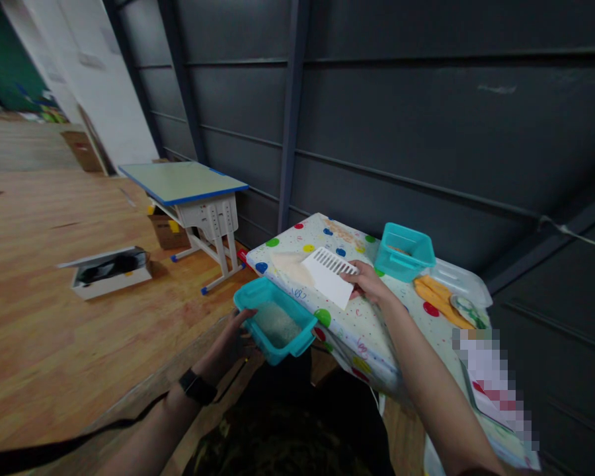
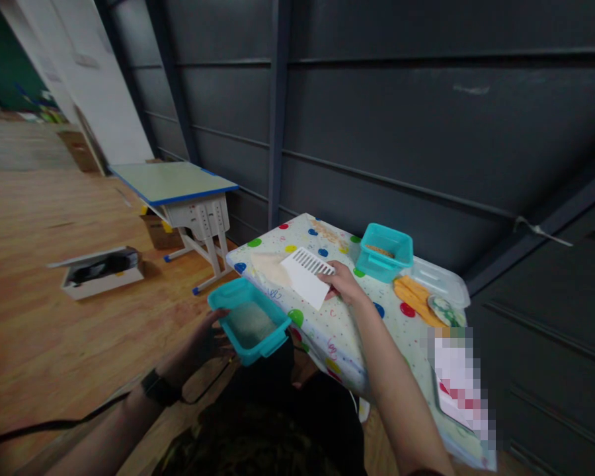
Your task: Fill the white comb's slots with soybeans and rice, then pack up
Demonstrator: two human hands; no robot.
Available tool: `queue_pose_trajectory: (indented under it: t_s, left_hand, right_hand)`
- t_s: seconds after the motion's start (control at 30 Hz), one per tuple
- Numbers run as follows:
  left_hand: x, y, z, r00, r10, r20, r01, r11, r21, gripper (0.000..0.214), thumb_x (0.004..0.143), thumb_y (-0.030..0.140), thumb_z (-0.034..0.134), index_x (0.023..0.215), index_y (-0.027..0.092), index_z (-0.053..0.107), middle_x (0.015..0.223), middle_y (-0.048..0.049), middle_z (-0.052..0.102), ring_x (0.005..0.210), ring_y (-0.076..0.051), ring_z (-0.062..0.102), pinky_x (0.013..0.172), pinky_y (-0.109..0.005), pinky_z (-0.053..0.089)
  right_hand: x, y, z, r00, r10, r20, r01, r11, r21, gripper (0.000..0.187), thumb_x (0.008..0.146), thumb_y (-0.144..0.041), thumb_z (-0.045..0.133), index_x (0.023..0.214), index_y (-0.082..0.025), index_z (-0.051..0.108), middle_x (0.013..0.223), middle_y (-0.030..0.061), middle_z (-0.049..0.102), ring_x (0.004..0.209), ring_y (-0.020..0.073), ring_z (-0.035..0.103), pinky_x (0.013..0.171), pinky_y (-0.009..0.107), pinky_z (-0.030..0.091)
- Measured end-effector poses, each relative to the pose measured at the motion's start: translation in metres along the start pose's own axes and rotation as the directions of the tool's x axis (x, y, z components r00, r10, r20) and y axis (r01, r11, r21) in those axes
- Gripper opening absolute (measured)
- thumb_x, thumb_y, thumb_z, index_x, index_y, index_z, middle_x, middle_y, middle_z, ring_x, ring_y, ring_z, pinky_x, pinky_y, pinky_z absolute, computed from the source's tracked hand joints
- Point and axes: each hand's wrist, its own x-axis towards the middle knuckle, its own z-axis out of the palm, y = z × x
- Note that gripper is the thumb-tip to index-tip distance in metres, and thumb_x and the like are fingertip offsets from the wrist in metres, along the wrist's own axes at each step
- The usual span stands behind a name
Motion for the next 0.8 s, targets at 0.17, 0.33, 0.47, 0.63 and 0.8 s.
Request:
queue_pose_trajectory:
  t_s: [0.17, 0.33, 0.47, 0.63, 0.8]
  left_hand:
    - [0.000, 0.001, 0.002, 1.000, -0.005, -0.025, 0.006, 1.000, 0.026, 0.065, 0.083, 0.051, 0.089, 0.132, 0.028, 0.054, 0.084, -0.0007, 0.069, 0.071, -0.028, 0.078, 0.063, -0.041, 0.067]
    - [-0.001, 0.005, 0.004, 0.999, -0.016, -0.049, 0.018, 0.999, 0.041, 0.061, 0.085, 0.048, 0.086, 0.133, 0.028, 0.053, 0.088, -0.0025, 0.070, 0.073, -0.029, 0.078, 0.062, -0.042, 0.067]
    - [-0.008, 0.010, 0.007, 0.999, -0.017, -0.049, 0.019, 0.999, 0.051, 0.062, 0.085, 0.050, 0.087, 0.131, 0.028, 0.052, 0.087, -0.0012, 0.068, 0.071, -0.027, 0.076, 0.061, -0.040, 0.066]
    - [-0.011, 0.009, 0.007, 1.000, -0.003, -0.027, 0.004, 0.999, 0.039, 0.058, 0.084, 0.051, 0.087, 0.127, 0.030, 0.054, 0.090, -0.0013, 0.068, 0.071, -0.025, 0.075, 0.062, -0.038, 0.064]
    - [-0.015, 0.012, 0.009, 1.000, -0.009, -0.030, 0.010, 0.999, 0.031, 0.058, 0.082, 0.049, 0.088, 0.126, 0.029, 0.056, 0.086, -0.0003, 0.065, 0.071, -0.026, 0.074, 0.062, -0.038, 0.063]
  right_hand:
    - [-0.001, -0.002, 0.003, 1.000, -0.001, 0.010, 0.001, 1.000, 0.005, 0.040, 0.072, -0.022, 0.087, 0.104, -0.023, 0.063, 0.081, 0.0021, 0.078, 0.065, 0.0231, 0.076, 0.043, 0.030, 0.064]
    - [-0.004, -0.002, 0.007, 0.996, 0.013, 0.092, -0.014, 1.000, 0.006, 0.041, 0.073, -0.025, 0.089, 0.104, -0.023, 0.062, 0.084, 0.0035, 0.079, 0.067, 0.0245, 0.078, 0.044, 0.032, 0.065]
    - [-0.008, -0.005, 0.012, 0.994, 0.004, 0.113, -0.006, 1.000, 0.014, 0.041, 0.072, -0.026, 0.089, 0.101, -0.024, 0.060, 0.084, 0.0028, 0.079, 0.067, 0.0244, 0.078, 0.043, 0.031, 0.065]
    - [-0.012, -0.005, 0.017, 0.984, -0.008, 0.177, 0.005, 1.000, 0.015, 0.044, 0.071, -0.030, 0.090, 0.101, -0.024, 0.059, 0.087, 0.0024, 0.079, 0.068, 0.0234, 0.078, 0.045, 0.031, 0.066]
    - [-0.010, -0.002, 0.021, 0.986, -0.062, 0.154, 0.060, 0.998, 0.022, 0.049, 0.069, -0.037, 0.092, 0.102, -0.025, 0.057, 0.087, 0.0021, 0.078, 0.067, 0.0228, 0.076, 0.045, 0.031, 0.065]
